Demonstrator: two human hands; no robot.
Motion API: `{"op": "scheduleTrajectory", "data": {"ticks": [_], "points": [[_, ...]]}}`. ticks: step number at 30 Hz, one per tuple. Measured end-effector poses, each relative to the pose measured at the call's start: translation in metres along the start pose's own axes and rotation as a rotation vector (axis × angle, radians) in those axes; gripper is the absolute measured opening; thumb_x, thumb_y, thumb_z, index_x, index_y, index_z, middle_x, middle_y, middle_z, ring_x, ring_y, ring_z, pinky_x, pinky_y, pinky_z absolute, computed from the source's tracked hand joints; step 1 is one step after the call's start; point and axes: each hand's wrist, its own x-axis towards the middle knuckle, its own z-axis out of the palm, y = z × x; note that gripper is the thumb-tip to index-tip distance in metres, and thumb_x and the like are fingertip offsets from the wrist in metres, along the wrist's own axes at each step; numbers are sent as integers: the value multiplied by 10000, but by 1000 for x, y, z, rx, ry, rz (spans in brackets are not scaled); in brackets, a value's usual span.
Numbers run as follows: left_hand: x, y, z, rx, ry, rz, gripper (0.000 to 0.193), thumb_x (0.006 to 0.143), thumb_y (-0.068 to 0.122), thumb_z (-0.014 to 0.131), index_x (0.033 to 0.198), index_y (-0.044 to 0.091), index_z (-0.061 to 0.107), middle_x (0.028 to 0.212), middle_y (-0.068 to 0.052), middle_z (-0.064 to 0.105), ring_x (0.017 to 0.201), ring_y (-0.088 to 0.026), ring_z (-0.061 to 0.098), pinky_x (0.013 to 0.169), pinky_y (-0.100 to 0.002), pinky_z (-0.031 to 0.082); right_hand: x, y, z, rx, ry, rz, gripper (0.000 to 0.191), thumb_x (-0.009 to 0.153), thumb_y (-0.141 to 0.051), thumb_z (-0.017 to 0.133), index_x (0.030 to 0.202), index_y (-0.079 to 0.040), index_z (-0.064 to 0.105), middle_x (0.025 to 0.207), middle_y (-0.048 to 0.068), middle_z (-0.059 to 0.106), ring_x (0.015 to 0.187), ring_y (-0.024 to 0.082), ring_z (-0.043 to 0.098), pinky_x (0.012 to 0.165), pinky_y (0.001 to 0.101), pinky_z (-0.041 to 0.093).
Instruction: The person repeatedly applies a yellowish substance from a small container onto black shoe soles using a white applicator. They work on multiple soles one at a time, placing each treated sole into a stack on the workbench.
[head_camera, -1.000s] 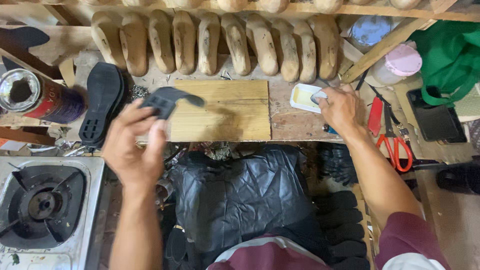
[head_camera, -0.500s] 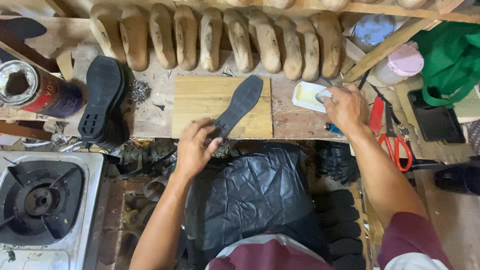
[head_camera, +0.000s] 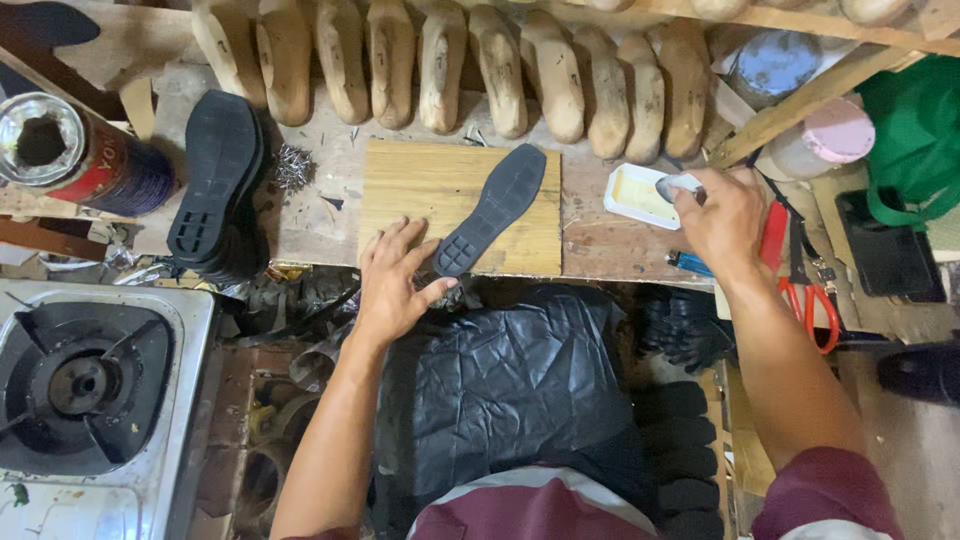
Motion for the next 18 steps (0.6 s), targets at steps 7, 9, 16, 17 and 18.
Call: {"op": "scheduleTrajectory", "data": {"ticks": [7,9,16,17,18], "points": [[3,10,0,11,24,-12,682,694,480,863,1245,102,726,1467,-153,563,1451,-371,405,1193,-550,243,18,-87,39,329,31,-17,292,845,-193,847,1101,-87,757,940,138,682,880,284,667,770,372,530],[4,12,0,28,28,-17,655,703,490,868,1220,111,735,1468,-147,568,1454,-364,407,1197,-541,250,20,-116,60,325,-57,-54,176,850,-196,848,981,-106,773,874,107,720,834,296,653,751,415,520],[5,11,1,-14,1,-75,657,679,476,868,1217,119,747,1467,-133,568,1455,-359,399,1194,-542,241,45,-141,99,175,-87,-312,156,858,-159,745,995,-83,742,923,143,750,887,349,669,761,471,518],[5,11,1,-21,2,-76,656,678,478,869,1214,119,748,1467,-132,566,1455,-358,399,1195,-541,242,56,-135,101,162,-91,-249,135,877,-148,732,997,-87,744,920,142,749,866,344,668,771,474,519],[5,11,1,-28,5,-76,655,678,479,870,1211,119,749,1468,-131,565,1454,-357,398,1195,-540,243,66,-130,103,148,-95,-189,116,896,-137,719,998,-90,746,917,142,748,845,339,666,781,477,520]]}}
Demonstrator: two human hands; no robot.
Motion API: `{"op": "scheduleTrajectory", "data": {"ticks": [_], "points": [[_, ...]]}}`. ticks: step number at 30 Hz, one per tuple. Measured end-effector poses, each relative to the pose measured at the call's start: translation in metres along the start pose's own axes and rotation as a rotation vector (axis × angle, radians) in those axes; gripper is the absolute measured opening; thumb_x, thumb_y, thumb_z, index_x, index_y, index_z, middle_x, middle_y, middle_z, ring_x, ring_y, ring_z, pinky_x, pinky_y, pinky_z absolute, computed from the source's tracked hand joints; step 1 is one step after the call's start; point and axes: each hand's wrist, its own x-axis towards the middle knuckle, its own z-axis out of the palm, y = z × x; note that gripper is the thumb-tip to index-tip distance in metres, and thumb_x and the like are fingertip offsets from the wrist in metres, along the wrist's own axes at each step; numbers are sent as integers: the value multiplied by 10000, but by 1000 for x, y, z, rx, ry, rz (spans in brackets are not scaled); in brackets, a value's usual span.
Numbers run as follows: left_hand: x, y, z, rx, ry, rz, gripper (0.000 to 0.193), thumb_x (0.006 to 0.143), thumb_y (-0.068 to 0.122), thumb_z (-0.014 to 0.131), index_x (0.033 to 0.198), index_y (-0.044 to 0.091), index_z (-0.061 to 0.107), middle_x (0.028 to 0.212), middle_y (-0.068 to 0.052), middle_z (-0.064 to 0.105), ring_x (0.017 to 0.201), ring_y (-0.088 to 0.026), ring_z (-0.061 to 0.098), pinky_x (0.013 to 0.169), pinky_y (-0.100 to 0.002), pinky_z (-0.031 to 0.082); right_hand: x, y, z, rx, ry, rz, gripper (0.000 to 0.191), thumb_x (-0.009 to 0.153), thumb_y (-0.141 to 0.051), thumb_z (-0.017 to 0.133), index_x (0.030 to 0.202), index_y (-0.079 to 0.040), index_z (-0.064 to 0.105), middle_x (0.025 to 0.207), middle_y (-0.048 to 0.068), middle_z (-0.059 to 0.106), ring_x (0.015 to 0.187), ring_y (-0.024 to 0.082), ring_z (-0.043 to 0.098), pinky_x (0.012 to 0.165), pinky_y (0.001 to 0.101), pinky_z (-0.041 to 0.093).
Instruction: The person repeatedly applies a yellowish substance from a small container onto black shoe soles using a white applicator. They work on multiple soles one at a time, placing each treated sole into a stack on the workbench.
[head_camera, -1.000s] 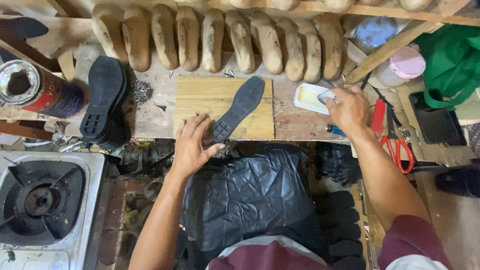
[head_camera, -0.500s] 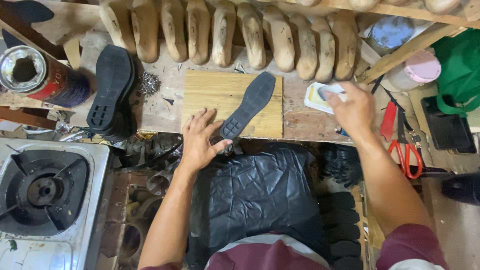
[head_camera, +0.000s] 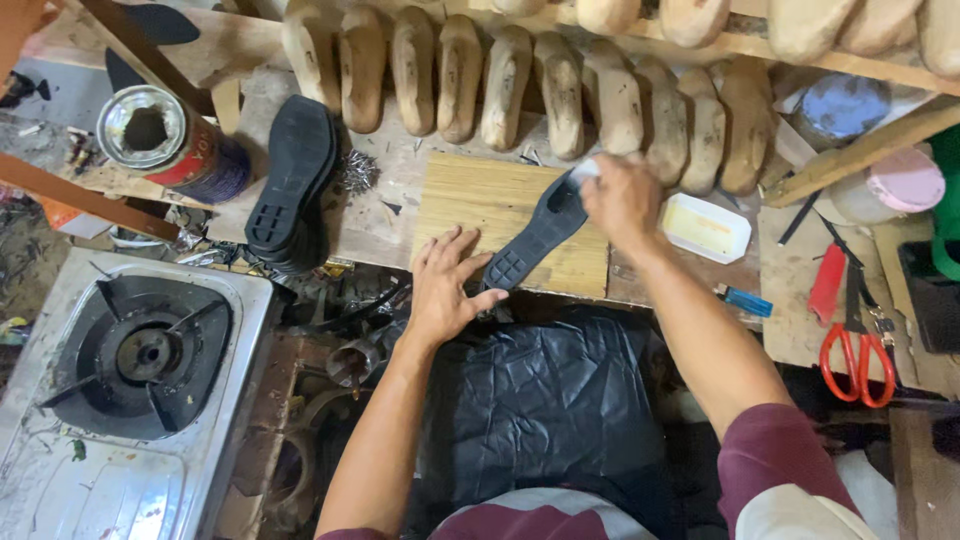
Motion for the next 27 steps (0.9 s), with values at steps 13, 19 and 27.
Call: {"op": "scheduleTrajectory", "data": {"ticks": [13,19,27], "points": [[-3,-2,3,-12,15,7,648,681,482,868,1201,113,754,1474,-116,561,1471,-340,386,1200,-540,234,8,11,0,110,-202,46,223,889,-221,790,1095,-143,754,891,138,710,821,292,660,761,463,514],[-2,-1,2,-3,16,4,657,682,499,859,1206,118,751,1475,-117,564,1459,-338,393,1197,-531,234,-34,7,-9,139,-121,-4,156,930,-156,721,1084,-156,747,897,97,719,818,277,657,757,450,507],[-1,1,7,45,67,18,626,720,488,851,1214,118,746,1462,-122,574,1447,-346,411,1181,-528,241,-35,-14,-18,69,-109,28,133,911,-159,759,1037,-113,762,856,135,702,805,301,650,712,453,510]]}}
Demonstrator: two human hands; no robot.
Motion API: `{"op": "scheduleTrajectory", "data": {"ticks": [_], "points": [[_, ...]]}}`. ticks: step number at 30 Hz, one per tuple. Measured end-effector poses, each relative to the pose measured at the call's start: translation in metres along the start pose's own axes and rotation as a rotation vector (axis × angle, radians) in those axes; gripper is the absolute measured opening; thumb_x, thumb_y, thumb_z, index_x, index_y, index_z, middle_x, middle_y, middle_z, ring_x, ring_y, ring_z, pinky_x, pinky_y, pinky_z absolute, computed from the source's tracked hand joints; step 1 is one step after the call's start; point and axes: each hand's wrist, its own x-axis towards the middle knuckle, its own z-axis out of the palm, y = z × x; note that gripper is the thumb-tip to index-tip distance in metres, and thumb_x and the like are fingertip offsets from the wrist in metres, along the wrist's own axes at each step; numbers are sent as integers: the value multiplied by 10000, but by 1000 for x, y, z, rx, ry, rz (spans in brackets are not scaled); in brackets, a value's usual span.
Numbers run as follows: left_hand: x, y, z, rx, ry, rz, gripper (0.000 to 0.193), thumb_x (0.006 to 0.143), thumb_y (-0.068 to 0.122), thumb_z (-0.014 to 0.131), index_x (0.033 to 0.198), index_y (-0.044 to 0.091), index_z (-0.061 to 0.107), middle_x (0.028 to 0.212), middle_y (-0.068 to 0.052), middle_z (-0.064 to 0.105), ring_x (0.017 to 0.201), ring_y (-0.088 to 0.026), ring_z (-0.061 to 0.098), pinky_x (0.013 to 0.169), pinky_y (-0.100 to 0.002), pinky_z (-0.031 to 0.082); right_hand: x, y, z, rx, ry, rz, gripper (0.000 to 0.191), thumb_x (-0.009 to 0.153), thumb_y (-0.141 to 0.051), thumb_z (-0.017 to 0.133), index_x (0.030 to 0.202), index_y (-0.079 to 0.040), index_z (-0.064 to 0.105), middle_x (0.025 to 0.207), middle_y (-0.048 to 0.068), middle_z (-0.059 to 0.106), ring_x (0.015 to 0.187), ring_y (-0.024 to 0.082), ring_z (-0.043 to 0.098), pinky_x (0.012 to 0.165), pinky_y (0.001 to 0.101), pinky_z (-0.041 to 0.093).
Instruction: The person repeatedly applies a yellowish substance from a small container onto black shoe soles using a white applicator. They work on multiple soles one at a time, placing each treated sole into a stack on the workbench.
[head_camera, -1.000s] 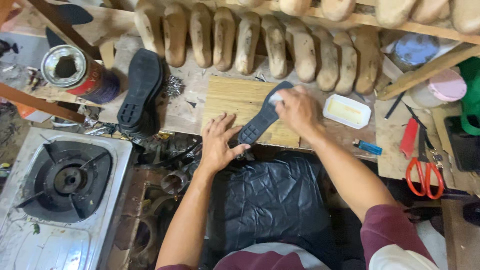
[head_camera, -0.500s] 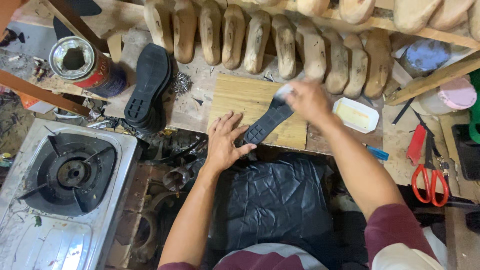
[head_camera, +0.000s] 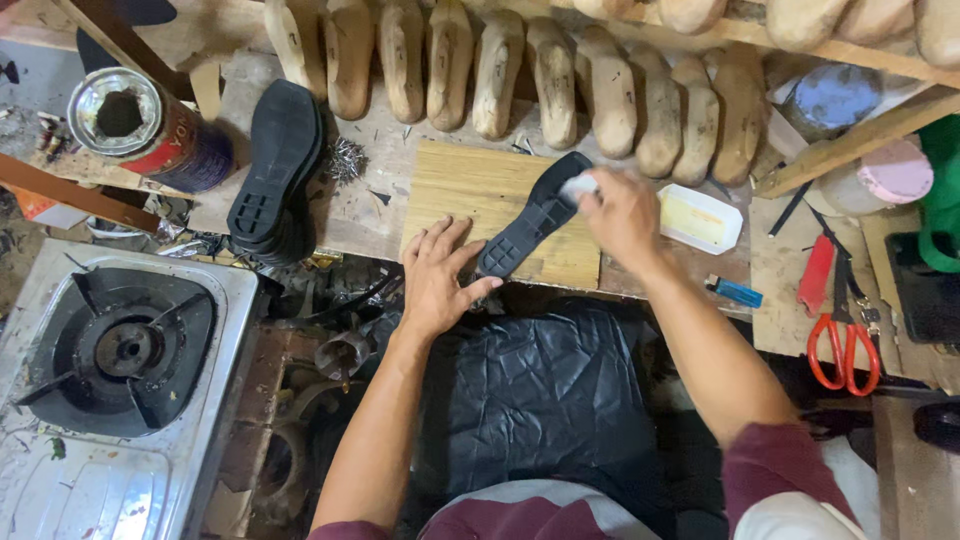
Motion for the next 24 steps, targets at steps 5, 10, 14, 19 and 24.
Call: {"op": "scheduleTrajectory", "data": {"ticks": [5,10,14,19,24], "points": [[3,1,-1,-34,-10,-30,624,699,468,853,1196,113,732,1465,-116,571,1450,-338,404,1185,-536,242,-1,-15,18,81,14,-384,168,848,-109,700,992,-159,771,927,80,756,841,300,675,769,460,541],[0,-1,-2,-65,-53,-51,590,728,427,861,1209,116,719,1482,-107,551,1471,-330,379,1186,-535,233,5,-19,18,28,29,-184,160,884,-177,751,1030,-112,748,898,143,709,854,345,662,746,473,521],[2,-7,-2,-98,-96,-31,570,740,339,843,1249,121,709,1514,-111,529,1486,-329,353,1194,-527,215,12,-23,19,-163,16,-200,73,899,-107,691,969,-109,714,875,106,709,890,329,661,793,469,525],[0,-11,0,-126,-93,-52,602,761,303,840,1304,114,661,1523,-111,527,1501,-317,355,1214,-509,207,-3,-41,25,9,-62,-259,96,873,-142,704,959,-104,720,876,100,724,837,305,647,740,458,512],[-1,-10,1,-156,-61,-74,756,735,284,855,1400,77,562,1512,-113,529,1497,-299,373,1219,-484,217,-3,-61,22,-46,-42,-249,110,899,-111,669,994,-109,725,935,78,744,857,284,638,758,428,486]]}}
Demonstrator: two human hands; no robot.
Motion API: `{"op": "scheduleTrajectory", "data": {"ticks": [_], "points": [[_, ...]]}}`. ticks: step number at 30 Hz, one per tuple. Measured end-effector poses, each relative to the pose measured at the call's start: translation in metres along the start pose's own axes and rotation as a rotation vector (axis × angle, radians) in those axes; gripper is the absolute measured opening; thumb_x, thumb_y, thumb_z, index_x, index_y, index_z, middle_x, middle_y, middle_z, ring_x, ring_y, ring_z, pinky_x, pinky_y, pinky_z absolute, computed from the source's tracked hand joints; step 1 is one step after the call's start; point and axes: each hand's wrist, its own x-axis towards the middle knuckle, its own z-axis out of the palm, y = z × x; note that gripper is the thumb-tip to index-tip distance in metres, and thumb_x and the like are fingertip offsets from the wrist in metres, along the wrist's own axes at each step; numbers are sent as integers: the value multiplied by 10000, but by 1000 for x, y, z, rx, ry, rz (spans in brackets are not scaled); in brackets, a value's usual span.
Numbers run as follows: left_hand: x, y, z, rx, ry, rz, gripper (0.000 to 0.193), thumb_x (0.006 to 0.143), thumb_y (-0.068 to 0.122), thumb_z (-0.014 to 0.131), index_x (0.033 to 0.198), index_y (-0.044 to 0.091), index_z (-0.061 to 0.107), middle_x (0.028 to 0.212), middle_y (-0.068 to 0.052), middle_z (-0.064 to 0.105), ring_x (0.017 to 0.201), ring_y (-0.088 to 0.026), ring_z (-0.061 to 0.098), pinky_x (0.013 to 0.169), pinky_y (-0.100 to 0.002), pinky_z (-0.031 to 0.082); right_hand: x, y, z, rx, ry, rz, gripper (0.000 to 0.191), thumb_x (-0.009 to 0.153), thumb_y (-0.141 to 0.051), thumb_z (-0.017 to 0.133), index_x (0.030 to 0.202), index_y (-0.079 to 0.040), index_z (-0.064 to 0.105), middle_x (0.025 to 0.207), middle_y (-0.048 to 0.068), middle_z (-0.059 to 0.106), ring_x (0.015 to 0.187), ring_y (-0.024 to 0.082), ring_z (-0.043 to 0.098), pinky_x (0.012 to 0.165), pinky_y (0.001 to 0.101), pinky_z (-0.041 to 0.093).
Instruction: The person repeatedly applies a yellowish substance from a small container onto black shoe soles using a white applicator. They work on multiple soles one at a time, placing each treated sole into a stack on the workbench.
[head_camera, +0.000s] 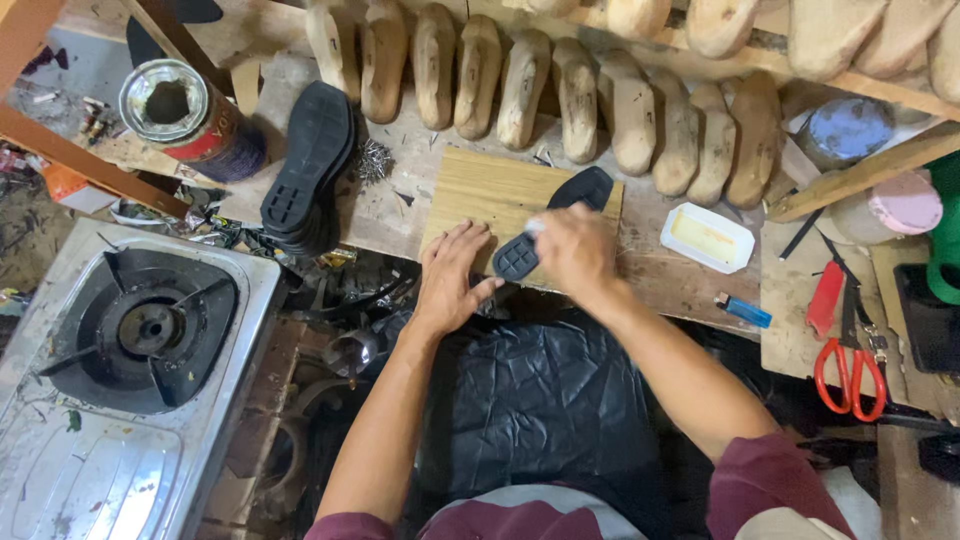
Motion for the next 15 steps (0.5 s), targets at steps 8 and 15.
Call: {"op": "scheduleTrajectory", "data": {"ticks": [8,15], "points": [[2,-6,-5,-16,-48,23,823,720,155,822,1464,62,483,1521,-137,514,1497,-304,358,1228,-492,214,-9,-26,-3,115,-108,-345,176,851,-97,712,1027,-87,716,939,43,716,909,259,620,798,413,453],[2,-16,-1,-39,-56,12,737,779,53,723,1480,68,495,1528,-147,525,1518,-315,355,1250,-492,217,-1,-3,-18,154,-160,-605,313,723,-69,732,1032,-121,716,1075,-21,723,998,220,634,866,388,457]]}}
